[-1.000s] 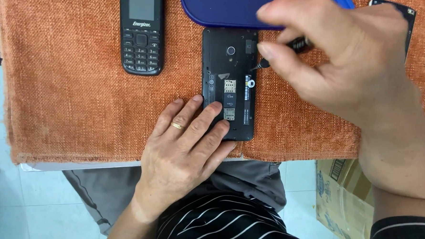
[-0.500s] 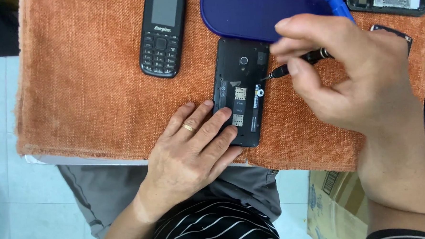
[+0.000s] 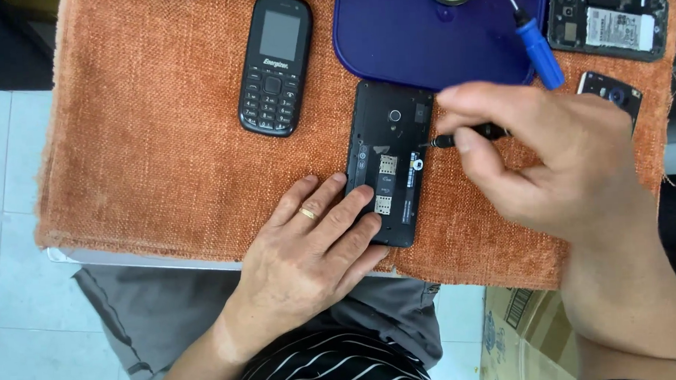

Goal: Disassembling a smartphone by removing screws and prying apart the internal components using a screwdriver and fingers.

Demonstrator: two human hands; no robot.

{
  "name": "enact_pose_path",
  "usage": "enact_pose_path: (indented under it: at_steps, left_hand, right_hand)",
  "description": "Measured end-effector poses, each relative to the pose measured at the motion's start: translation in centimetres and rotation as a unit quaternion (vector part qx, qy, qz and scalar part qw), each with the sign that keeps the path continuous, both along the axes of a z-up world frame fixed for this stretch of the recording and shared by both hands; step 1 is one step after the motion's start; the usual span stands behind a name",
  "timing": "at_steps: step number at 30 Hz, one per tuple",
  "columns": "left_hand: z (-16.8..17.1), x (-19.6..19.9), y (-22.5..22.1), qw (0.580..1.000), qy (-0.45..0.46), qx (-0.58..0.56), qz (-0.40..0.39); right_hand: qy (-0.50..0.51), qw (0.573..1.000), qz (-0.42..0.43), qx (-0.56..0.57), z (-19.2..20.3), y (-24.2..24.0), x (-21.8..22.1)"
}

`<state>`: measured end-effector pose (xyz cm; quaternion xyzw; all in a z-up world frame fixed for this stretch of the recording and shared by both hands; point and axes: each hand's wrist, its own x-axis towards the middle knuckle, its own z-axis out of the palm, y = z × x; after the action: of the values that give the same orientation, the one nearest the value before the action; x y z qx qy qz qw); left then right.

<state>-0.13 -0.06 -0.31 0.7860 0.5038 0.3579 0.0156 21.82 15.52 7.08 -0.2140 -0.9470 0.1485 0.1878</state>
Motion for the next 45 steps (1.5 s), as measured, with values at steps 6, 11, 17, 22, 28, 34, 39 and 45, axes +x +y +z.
enact_pose_path:
  at_steps: [6,11,17,22,28,34,39,45]
  left_hand:
    - [-0.1,0.1,0.0,1.000,-0.002,0.005,0.002]
    - [0.0,0.0,0.0,1.000,-0.001,0.008,0.001]
    - [0.0,0.1,0.1,1.000,-0.011,0.007,0.003]
    - [0.0,0.1,0.0,1.000,0.008,0.001,0.007]
    - [0.6,0.2,0.2,1.000,-0.009,0.019,-0.001]
    - [0.2,0.4,0.5,0.999,0.023,0.030,0.012]
    - [-0.4,0.5,0.4,0.999,0.024,0.035,0.014]
    - [-0.4,0.4,0.4,0.999,0.034,0.035,0.014]
  right_hand:
    - [0.012,0.998,-0.024,0.060,-0.2,0.9,0.1]
    - [0.021,0.999,0.002,0.028,-0.2,0.5,-0.2]
    - [0.027,0.991,-0.082,0.101,-0.9,1.0,0.1]
    - [0.022,0.994,-0.003,0.102,-0.2,0.0,-0.4]
    - [0.082,0.993,0.037,0.072,-0.5,0.8,-1.7]
    - [0.141,0.984,0.063,0.093,0.7,0.3,-2.6]
    - [0.095,0.992,0.033,0.080,0.0,0.6,-1.6]
    - [0.099,0.993,0.025,0.067,0.1,0.4,-1.7]
